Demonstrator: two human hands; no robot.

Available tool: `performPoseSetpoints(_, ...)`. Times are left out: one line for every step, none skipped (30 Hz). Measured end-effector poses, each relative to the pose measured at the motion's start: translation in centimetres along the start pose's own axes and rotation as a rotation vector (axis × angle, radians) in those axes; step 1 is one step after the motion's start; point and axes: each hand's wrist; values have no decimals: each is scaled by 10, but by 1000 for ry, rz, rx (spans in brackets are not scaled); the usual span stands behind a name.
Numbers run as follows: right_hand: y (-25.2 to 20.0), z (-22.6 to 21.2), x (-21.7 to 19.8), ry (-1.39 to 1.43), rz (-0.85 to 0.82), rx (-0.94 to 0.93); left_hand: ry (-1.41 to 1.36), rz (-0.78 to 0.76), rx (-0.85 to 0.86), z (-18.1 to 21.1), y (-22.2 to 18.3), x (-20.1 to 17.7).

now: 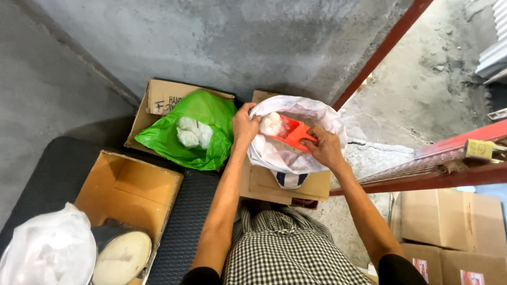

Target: Portioning white powder into small plastic bags using a scoop and scale.

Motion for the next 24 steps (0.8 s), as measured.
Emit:
performPoseSetpoints(-2,-1,-3,1,-8,-9,2,11,-4,1,0,-1)
performPoseSetpoints(-5,-1,-6,-57,-14,27,25,22,12,2,0,-2)
performPoseSetpoints(-7,-2,-9,-115,-20,62,49,33,28,3,0,-3)
performPoseSetpoints(-10,-1,-11,-114,-28,54,52,42,23,15,-2,-4)
performPoseSetpoints(-12,0,-13,-77,9,56,142,42,43,27,-4,-5)
performPoseSetpoints(-16,0,-14,-38,43,59,233,40,59,38,-8,-6)
performPoseSetpoints(-19,2,-15,-36,32,53,237,48,49,45,-11,-8)
performPoseSetpoints(-18,4,-17,-96,60,55,253,40,98,52,-10,-9)
performPoseSetpoints(-17,6,-18,-156,89,56,270,31,146,59,-9,-10)
performPoseSetpoints(-19,7,-20,-155,83,49,273,39,141,56,-8,-10)
performPoseSetpoints(-21,8,-22,-129,92,47,281,76,119,53,-8,-9)
performPoseSetpoints(-24,10,-24,-106,101,47,288,110,96,49,-9,-7)
performPoseSetpoints(-25,10,-28,-106,94,42,289,116,91,42,-7,-5)
performPoseSetpoints(-24,9,-29,-106,96,32,325,113,42,35,-5,-7)
performPoseSetpoints(-24,8,-31,-106,97,22,360,111,-8,27,-3,-9)
performPoseSetpoints(-24,7,-35,-101,82,10,367,123,-21,24,-7,-8)
performPoseSetpoints(-25,6,-38,-109,59,46,328,102,-6,20,-11,-7)
performPoseSetpoints(-21,5,-41,-116,36,72,291,90,11,17,-12,-8)
performPoseSetpoints(-21,5,-44,-110,21,51,300,113,-1,4,-17,-5)
performPoseSetpoints(-20,5,-46,-59,27,26,169,115,11,-9,-23,-5)
performPoseSetpoints(-20,5,-47,-7,33,3,38,119,27,-23,-30,-5)
performPoseSetpoints(-18,6,-51,8,3,-27,58,155,9,-24,-38,-9)
performPoseSetpoints(-17,6,-55,48,12,-10,42,153,50,-25,-47,-13)
performPoseSetpoints(-14,5,-56,92,11,2,33,158,86,-27,-57,-22)
Point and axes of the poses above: each hand's wrist, its own y-axis towards the middle knuckle, its own x-axis out of the palm, z = x × y, and after that the axes turned 10 degrees about x, right-handed
